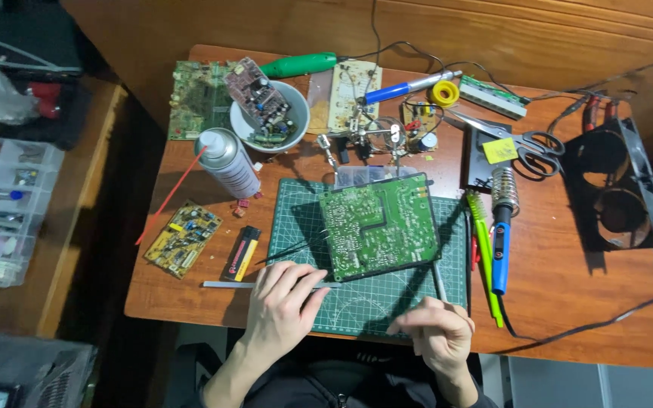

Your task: The person solders a green circuit board using a soldering iron and solder wire. They then use a desoldering pump to remove solder from the board and a utility knife to scrape the surface.

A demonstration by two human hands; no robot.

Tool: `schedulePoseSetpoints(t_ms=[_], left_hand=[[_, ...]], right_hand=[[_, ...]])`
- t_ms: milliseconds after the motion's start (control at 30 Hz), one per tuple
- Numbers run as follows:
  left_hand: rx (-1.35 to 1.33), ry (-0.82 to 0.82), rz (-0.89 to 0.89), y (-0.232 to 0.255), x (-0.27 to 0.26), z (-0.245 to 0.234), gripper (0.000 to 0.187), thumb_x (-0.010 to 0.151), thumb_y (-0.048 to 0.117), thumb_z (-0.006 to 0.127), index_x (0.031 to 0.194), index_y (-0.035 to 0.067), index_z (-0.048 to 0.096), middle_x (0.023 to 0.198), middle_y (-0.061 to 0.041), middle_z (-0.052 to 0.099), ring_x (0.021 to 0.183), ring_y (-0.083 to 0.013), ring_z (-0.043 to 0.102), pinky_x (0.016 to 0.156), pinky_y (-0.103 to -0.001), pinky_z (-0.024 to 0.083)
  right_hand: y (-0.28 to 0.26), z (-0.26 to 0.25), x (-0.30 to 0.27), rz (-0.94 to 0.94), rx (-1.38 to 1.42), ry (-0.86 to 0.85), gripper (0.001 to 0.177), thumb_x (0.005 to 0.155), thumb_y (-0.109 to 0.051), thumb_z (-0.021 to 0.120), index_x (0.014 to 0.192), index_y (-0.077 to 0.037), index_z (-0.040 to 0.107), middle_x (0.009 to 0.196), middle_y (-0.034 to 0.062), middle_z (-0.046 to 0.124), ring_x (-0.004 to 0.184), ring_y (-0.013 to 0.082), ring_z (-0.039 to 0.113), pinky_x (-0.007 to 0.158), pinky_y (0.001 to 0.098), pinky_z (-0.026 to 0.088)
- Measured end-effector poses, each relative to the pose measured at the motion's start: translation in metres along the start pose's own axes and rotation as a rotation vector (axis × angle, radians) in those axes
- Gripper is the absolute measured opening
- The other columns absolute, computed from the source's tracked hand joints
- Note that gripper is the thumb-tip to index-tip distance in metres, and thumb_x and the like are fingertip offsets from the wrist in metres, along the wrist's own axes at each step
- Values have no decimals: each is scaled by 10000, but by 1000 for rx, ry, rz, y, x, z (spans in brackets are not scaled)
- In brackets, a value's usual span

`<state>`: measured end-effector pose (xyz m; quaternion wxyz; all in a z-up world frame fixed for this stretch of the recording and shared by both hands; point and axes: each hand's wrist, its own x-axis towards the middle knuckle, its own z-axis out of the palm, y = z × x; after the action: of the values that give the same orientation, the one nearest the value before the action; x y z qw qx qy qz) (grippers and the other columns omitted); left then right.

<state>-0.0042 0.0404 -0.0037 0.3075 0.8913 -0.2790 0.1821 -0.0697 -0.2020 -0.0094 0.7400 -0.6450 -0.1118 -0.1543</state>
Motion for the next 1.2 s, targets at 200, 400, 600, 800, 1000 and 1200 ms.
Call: schedulePoseSetpoints(t_ms=[200, 400, 600, 800, 1000, 1200], left_hand=[[-2, -35, -23, -1, -3, 3, 219, 891, 254, 718, 1042, 97, 737, 1025, -22, 686, 977, -226, 602, 822, -380, 456], [90, -17, -27, 2, -1, 5, 228, 873, 321, 735, 1023, 153, 704, 1002, -3, 685, 954, -200, 602, 791, -355, 468], [159, -16, -19, 1, 2, 21, 502, 852, 420, 767, 1254, 173, 597, 985, 1, 685, 915, -176, 618, 772, -342, 502], [122, 22, 31, 6, 14, 17, 264, 827, 296, 809, 1027, 167, 695, 931, 33, 666, 841, -160, 602, 683, -324, 456], [105, 40, 9, 3, 14, 19, 151, 862, 226, 767, 986, 154, 718, 907, 29, 688, 810, -152, 613, 668, -310, 458], [88, 18, 9, 2, 11, 16, 236, 869, 235, 767, 1070, 133, 701, 950, 5, 690, 847, -160, 623, 718, -314, 485]], right_hand=[[-1, 1, -1, -140, 37, 9, 339, 925, -35, 464, 592, -25, 402, 569, 50, 307, 472, 163, 298, 373, 272, 432], [7, -35, 4, -153, -1203, 68, 249, 912, -208, 617, 1109, -58, 586, 988, 133, 573, 800, 213, 585, 627, 323, 521], [11, -51, 14, 271, -1379, 67, 231, 900, -381, 681, 976, -167, 635, 866, 4, 568, 711, 186, 564, 500, 367, 493], [13, -53, 14, 303, -1492, 120, 286, 936, -401, 635, 797, -174, 531, 720, -21, 545, 537, 199, 502, 471, 379, 403], [8, -47, 16, 307, -1568, 109, 263, 911, -432, 677, 828, -204, 575, 763, -45, 545, 576, 191, 537, 453, 391, 403], [10, -51, 18, 383, -1479, 80, 272, 930, -390, 625, 793, -174, 535, 731, -37, 550, 546, 167, 504, 459, 365, 382]])
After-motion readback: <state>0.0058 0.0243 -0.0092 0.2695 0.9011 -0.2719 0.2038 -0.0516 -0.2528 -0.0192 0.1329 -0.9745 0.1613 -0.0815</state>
